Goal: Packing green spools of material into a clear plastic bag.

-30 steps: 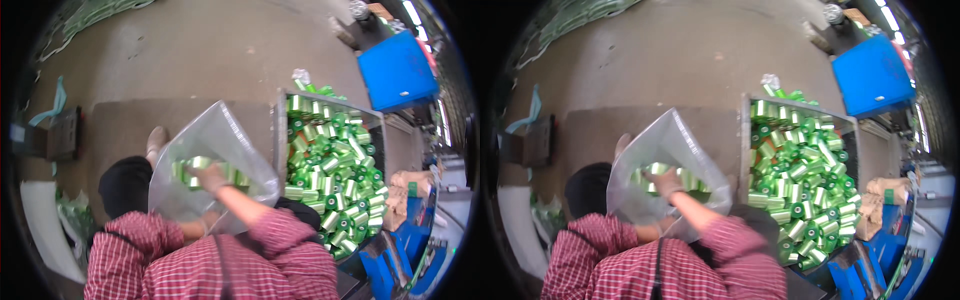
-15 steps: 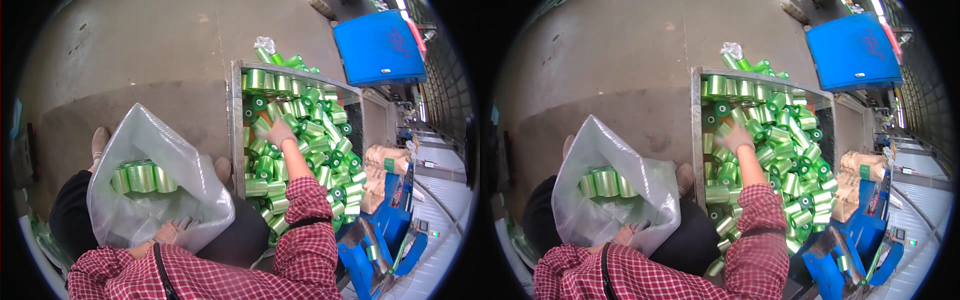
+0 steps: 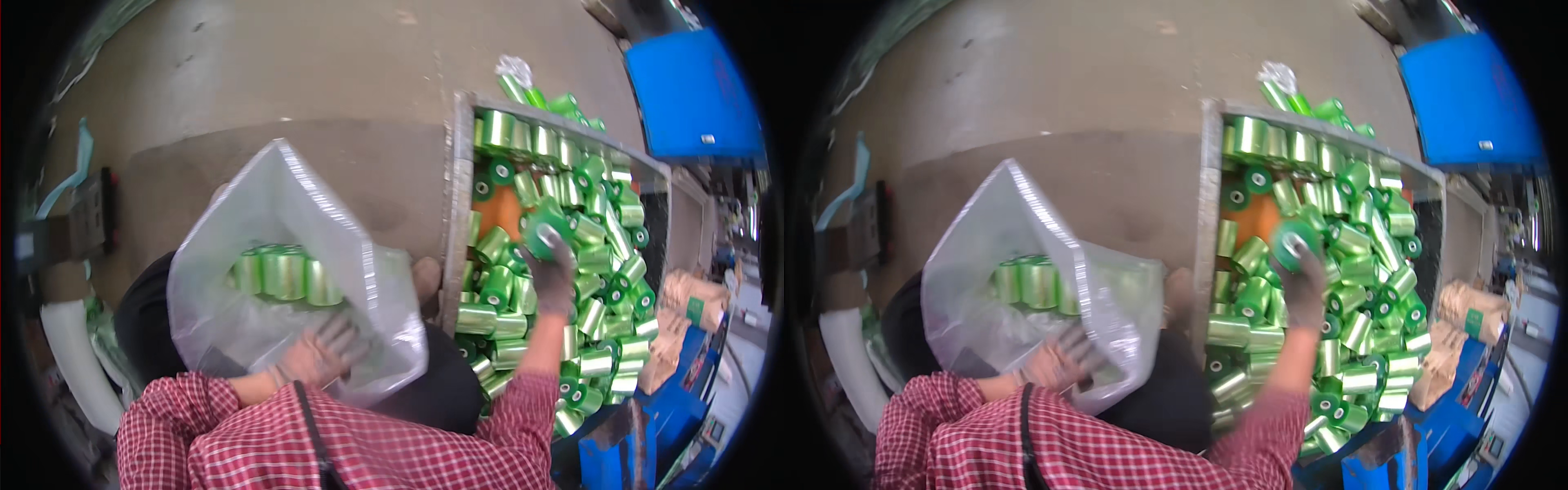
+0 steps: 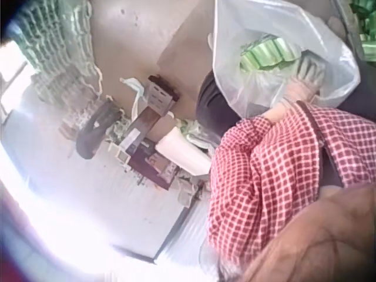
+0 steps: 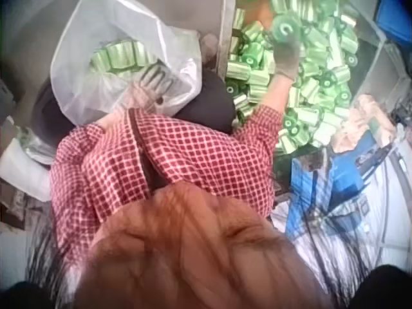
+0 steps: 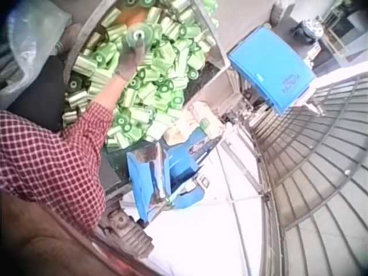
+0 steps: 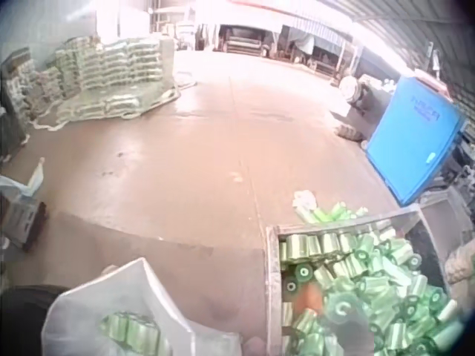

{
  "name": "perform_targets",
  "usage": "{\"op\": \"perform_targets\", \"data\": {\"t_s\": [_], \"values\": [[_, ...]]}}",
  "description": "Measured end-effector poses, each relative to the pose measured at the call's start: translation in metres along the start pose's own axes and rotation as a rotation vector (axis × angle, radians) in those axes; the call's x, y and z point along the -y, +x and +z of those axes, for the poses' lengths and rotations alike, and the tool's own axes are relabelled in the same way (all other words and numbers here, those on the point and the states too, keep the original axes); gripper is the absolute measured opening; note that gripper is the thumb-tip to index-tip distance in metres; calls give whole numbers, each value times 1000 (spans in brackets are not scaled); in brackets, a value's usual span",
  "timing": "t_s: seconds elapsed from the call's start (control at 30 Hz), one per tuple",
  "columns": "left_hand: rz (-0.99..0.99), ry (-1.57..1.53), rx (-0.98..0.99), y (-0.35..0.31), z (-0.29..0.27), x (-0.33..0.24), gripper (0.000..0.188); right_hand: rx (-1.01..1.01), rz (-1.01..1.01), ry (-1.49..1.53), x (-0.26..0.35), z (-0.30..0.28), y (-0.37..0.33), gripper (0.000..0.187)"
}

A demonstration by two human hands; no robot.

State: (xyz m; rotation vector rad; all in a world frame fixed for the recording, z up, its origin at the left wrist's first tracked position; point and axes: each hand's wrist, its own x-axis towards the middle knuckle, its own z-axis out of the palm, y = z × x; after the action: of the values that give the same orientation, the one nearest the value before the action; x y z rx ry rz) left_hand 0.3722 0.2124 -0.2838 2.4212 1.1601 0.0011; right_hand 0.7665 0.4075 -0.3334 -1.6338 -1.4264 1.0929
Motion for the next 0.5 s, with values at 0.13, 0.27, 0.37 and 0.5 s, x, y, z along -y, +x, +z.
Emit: {"op": "perform_targets", "data": {"t_s": [0.13, 0.27, 0.37, 0.5], "values": [[-532, 512, -379, -47, -118, 40, 60, 184, -30, 591, 210, 37, -98, 88], [-1330, 37, -26, -89, -187, 57, 65, 729, -556, -400, 297, 151, -137, 102], [-865, -167, -419, -154, -123, 97, 56, 1113, -272, -1011, 292, 295, -155, 98], [-803, -562, -688, -169, -122, 92, 50, 1106, -581, -1124, 152, 425, -157, 78]]}}
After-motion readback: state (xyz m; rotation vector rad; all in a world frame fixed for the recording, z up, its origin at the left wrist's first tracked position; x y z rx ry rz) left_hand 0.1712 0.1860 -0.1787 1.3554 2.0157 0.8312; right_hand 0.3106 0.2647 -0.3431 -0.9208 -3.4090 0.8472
